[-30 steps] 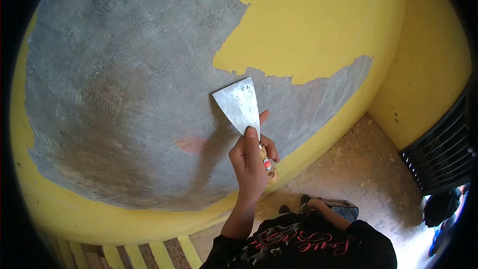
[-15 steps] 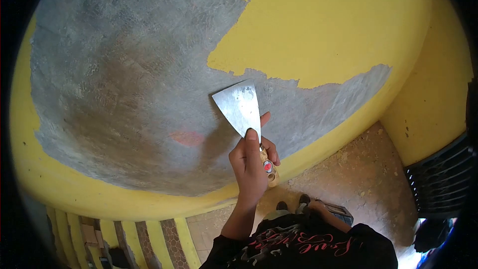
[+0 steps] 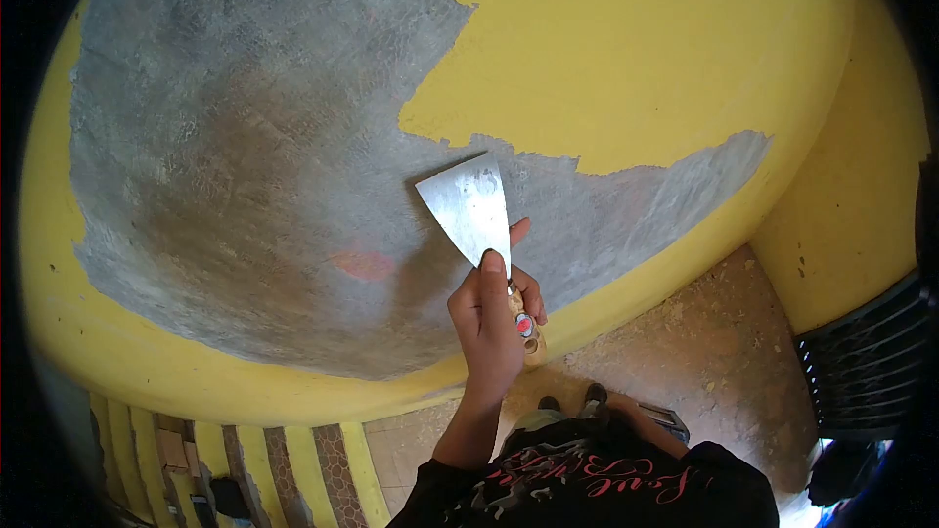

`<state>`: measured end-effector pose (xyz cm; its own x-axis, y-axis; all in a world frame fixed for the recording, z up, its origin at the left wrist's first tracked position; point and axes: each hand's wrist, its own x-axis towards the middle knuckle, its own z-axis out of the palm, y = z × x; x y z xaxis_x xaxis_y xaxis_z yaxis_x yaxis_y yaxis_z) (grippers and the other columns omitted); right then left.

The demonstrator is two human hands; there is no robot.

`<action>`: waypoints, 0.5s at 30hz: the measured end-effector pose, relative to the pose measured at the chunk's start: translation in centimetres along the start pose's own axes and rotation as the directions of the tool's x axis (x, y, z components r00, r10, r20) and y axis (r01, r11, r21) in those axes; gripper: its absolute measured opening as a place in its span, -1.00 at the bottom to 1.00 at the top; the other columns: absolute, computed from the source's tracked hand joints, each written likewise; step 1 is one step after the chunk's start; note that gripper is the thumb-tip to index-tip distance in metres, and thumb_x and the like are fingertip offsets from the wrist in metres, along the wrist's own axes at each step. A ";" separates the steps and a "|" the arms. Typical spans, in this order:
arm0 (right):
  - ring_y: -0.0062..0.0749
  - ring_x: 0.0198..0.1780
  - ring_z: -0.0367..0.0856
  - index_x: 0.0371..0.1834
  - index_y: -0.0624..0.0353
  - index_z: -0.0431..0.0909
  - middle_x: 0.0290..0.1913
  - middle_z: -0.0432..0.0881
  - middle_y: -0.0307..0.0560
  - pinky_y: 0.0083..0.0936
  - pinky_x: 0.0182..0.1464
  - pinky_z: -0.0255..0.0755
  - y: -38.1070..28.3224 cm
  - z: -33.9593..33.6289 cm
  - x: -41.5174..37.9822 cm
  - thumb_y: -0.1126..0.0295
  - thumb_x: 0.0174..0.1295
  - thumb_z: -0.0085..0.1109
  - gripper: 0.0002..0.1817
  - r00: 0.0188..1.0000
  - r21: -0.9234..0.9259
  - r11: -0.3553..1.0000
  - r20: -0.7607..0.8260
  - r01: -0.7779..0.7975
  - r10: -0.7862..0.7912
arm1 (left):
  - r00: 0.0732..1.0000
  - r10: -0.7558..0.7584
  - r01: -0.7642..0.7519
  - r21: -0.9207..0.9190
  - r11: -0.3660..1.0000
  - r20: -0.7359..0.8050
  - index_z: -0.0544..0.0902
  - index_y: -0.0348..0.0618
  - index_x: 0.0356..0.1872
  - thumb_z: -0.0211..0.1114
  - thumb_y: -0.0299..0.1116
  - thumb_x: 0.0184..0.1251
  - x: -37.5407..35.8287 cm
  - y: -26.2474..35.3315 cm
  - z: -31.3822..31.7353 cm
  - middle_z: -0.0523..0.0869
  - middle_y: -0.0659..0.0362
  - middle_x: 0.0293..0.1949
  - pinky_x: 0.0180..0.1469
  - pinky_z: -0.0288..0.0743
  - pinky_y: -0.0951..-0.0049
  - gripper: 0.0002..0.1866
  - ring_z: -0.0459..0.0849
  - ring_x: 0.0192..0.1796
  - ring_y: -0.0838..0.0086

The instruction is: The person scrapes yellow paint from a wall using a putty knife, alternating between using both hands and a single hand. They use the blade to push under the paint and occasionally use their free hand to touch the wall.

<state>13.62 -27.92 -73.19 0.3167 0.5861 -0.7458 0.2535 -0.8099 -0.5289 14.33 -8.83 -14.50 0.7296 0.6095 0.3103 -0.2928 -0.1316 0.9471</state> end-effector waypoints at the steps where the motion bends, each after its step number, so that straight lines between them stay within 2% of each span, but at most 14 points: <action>1: 0.04 0.00 0.65 -0.12 0.19 0.69 -0.03 0.66 0.16 -0.15 0.02 0.50 -0.2 -0.1 -0.4 0.18 0.11 0.11 -0.62 1.000 0.015 1.000 -0.006 -0.020 0.020 | 1.000 0.016 -0.016 0.015 1.000 -0.017 0.54 -0.51 0.04 -0.16 -0.12 0.56 0.0 -0.1 0.2 0.39 0.26 -0.75 -0.62 0.29 0.57 -0.46 0.35 -0.71 0.66; 2: 0.04 0.00 0.65 -0.12 0.18 0.69 -0.04 0.66 0.16 -0.14 0.02 0.50 -0.6 -0.3 -0.7 0.16 0.10 0.12 -0.61 0.999 0.036 0.999 -0.020 -0.040 0.041 | 0.999 0.033 -0.032 0.030 0.999 -0.029 0.54 -0.48 0.05 -0.14 -0.06 0.55 0.0 -0.1 0.0 0.35 0.28 -0.77 -0.69 0.25 0.55 -0.44 0.30 -0.74 0.65; 4: 0.05 -0.01 0.65 -0.13 0.18 0.69 -0.05 0.67 0.16 -0.14 0.03 0.49 -0.9 -0.2 -0.9 0.13 0.08 0.14 -0.59 0.997 0.081 0.995 -0.047 -0.051 0.055 | 1.000 0.026 -0.025 0.028 0.999 -0.015 0.54 -0.48 0.05 -0.13 -0.07 0.55 -0.1 -0.1 -0.1 0.35 0.28 -0.77 -0.69 0.25 0.55 -0.44 0.29 -0.74 0.65; 6: 0.06 -0.02 0.65 -0.14 0.18 0.69 -0.05 0.67 0.17 -0.15 0.02 0.50 2.8 3.3 4.2 0.09 0.06 0.16 -0.57 0.998 0.111 0.993 -0.040 -0.036 0.040 | 1.000 0.018 -0.018 0.021 1.000 -0.001 0.54 -0.49 0.05 -0.13 -0.07 0.55 -0.2 0.0 -0.2 0.35 0.28 -0.77 -0.69 0.24 0.55 -0.44 0.29 -0.74 0.65; 8: 0.08 -0.03 0.65 -0.15 0.19 0.69 -0.05 0.67 0.18 -0.17 0.02 0.50 3.3 3.9 5.1 0.05 0.05 0.17 -0.54 0.999 0.140 0.990 -0.037 -0.015 0.021 | 0.998 -0.015 0.015 -0.005 1.000 0.056 0.52 -0.57 0.03 -0.18 -0.17 0.57 -0.3 0.3 -0.4 0.42 0.25 -0.73 -0.56 0.31 0.59 -0.47 0.37 -0.68 0.67; 10: 0.08 -0.03 0.65 -0.13 0.23 0.67 -0.07 0.66 0.21 -0.19 0.04 0.50 0.4 0.3 1.5 -0.02 0.03 0.18 -0.47 0.999 -0.014 1.000 0.021 0.026 -0.025 | 0.994 -0.012 0.014 -0.017 1.000 0.109 0.51 -0.57 0.05 -0.18 -0.17 0.57 -0.4 0.0 -1.3 0.43 0.24 -0.70 -0.54 0.31 0.60 -0.47 0.37 -0.65 0.67; 11: 0.08 -0.03 0.65 -0.11 0.24 0.65 -0.09 0.66 0.23 -0.20 0.04 0.49 -1.4 -1.4 -1.2 -0.01 0.05 0.18 -0.47 0.997 -0.098 0.994 -0.046 0.053 -0.058 | 0.989 -0.012 0.016 -0.023 1.000 0.147 0.50 -0.56 0.08 -0.18 -0.17 0.57 -0.4 -0.2 -1.7 0.44 0.24 -0.67 -0.52 0.31 0.60 -0.47 0.38 -0.62 0.67; 12: 0.09 -0.04 0.65 -0.08 0.26 0.63 -0.10 0.65 0.25 -0.20 0.03 0.49 -3.6 -3.7 -4.0 0.01 0.06 0.18 -0.47 0.974 -0.141 0.987 -0.201 0.081 -0.109 | 0.988 -0.012 0.016 -0.023 1.000 0.156 0.50 -0.56 0.08 -0.18 -0.17 0.57 -0.5 -0.4 -1.7 0.44 0.24 -0.67 -0.52 0.31 0.60 -0.47 0.38 -0.62 0.67; 13: 0.09 -0.04 0.65 -0.06 0.28 0.61 -0.12 0.65 0.27 -0.20 0.03 0.48 -5.7 -5.9 -6.5 0.03 0.08 0.19 -0.46 0.915 -0.123 0.986 -0.376 0.111 -0.150 | 0.989 0.008 0.003 -0.070 0.998 0.148 0.54 -0.48 0.00 -0.15 -0.15 0.56 -0.6 -0.6 -1.6 0.42 0.24 -0.65 -0.54 0.28 0.60 -0.50 0.36 -0.62 0.66; 14: 0.09 -0.05 0.65 -0.03 0.30 0.60 -0.13 0.65 0.29 -0.21 0.02 0.48 -8.0 -8.3 -8.8 0.04 0.09 0.19 -0.46 0.823 -0.067 0.983 -0.539 0.172 -0.181 | 0.989 0.025 -0.008 -0.118 0.993 0.143 0.59 -0.40 -0.07 -0.13 -0.14 0.55 -0.7 -0.8 -1.7 0.41 0.25 -0.63 -0.56 0.25 0.60 -0.53 0.35 -0.62 0.64; 15: 0.09 -0.05 0.65 0.00 0.32 0.58 -0.15 0.65 0.31 -0.21 0.02 0.47 -10.3 -10.4 -10.2 0.06 0.11 0.19 -0.46 0.681 -0.039 0.965 -0.701 0.259 -0.212 | 0.986 0.024 -0.005 -0.119 0.993 0.162 0.59 -0.40 -0.07 -0.13 -0.14 0.55 -0.6 -1.0 -2.2 0.41 0.25 -0.63 -0.56 0.25 0.60 -0.53 0.35 -0.62 0.64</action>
<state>17.28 -25.33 -55.93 0.8029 0.5855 -0.1119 0.3627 -0.6287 -0.6879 12.79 -7.33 -15.83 0.8129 0.4713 0.3422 -0.3677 -0.0403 0.9291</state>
